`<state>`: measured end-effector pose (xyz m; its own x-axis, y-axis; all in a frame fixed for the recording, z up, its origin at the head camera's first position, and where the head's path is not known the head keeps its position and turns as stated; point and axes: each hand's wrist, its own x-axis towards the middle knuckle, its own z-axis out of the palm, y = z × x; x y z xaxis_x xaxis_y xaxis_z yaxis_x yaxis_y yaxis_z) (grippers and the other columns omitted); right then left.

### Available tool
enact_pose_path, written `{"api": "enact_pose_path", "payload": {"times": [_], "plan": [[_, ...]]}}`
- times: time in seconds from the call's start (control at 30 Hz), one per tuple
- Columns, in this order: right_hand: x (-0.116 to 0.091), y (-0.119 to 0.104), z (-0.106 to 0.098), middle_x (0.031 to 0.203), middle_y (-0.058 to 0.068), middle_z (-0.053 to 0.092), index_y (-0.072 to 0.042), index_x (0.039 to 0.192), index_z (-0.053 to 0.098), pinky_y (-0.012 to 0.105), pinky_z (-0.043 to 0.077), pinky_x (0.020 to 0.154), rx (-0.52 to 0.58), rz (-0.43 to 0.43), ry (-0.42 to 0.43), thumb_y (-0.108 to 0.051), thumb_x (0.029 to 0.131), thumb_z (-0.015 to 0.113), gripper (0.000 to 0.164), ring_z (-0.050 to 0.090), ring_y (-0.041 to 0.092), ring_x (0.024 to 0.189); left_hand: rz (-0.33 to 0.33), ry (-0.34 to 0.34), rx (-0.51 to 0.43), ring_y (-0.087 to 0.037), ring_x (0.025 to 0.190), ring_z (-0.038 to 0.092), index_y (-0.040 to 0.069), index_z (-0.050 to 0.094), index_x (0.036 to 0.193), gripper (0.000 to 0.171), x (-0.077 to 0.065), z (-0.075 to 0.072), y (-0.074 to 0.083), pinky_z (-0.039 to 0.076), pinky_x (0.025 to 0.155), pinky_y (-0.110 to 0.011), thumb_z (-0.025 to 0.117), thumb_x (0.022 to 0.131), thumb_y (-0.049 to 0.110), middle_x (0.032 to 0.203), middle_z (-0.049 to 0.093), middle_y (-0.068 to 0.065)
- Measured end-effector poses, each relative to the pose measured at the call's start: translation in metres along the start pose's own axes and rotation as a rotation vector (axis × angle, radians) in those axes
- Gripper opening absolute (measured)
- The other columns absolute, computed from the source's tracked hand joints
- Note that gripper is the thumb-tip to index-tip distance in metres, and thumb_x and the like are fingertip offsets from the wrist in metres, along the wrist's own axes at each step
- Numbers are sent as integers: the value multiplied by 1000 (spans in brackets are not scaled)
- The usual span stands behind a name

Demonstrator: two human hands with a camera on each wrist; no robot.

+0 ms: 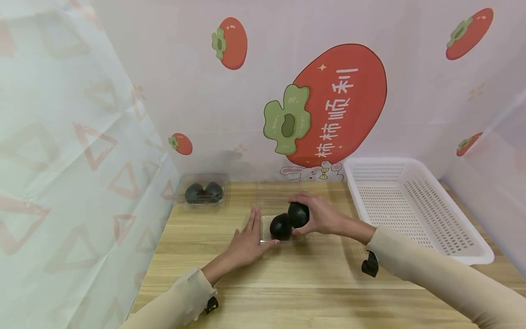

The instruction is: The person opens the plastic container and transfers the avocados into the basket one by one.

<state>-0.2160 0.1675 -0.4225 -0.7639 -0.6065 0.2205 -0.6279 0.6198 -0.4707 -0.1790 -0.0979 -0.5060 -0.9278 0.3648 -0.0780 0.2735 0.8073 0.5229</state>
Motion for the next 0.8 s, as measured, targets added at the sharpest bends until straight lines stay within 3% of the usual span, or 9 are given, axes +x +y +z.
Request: {"api": "enact_pose_path", "payload": {"times": [0.17, 0.33, 0.8], "plan": [[-5, 5, -4, 136, 19, 68, -5, 136, 69, 47, 59, 94, 19, -17, 10, -36, 71, 98, 78, 68, 32, 118, -1, -1, -3, -41, 156, 31, 6, -3, 170, 113, 0, 0, 1, 24, 115, -80, 58, 99, 70, 178, -9, -13], [-8, 10, -7, 132, 15, 70, -5, 136, 69, 44, 60, 92, 39, -34, 19, -36, 71, 99, 78, 69, 28, 113, 6, -1, -1, -41, 156, 30, 5, -2, 170, 112, 0, 0, 1, 24, 114, -81, 60, 100, 67, 178, -8, -14], [-16, 22, -21, 133, 12, 71, -6, 135, 69, 46, 59, 90, 54, -66, 46, -33, 68, 100, 79, 68, 29, 115, 0, 13, -8, -44, 152, 38, 4, -1, 170, 114, 0, -1, 2, 25, 114, -81, 61, 98, 69, 178, -7, -15]]}}
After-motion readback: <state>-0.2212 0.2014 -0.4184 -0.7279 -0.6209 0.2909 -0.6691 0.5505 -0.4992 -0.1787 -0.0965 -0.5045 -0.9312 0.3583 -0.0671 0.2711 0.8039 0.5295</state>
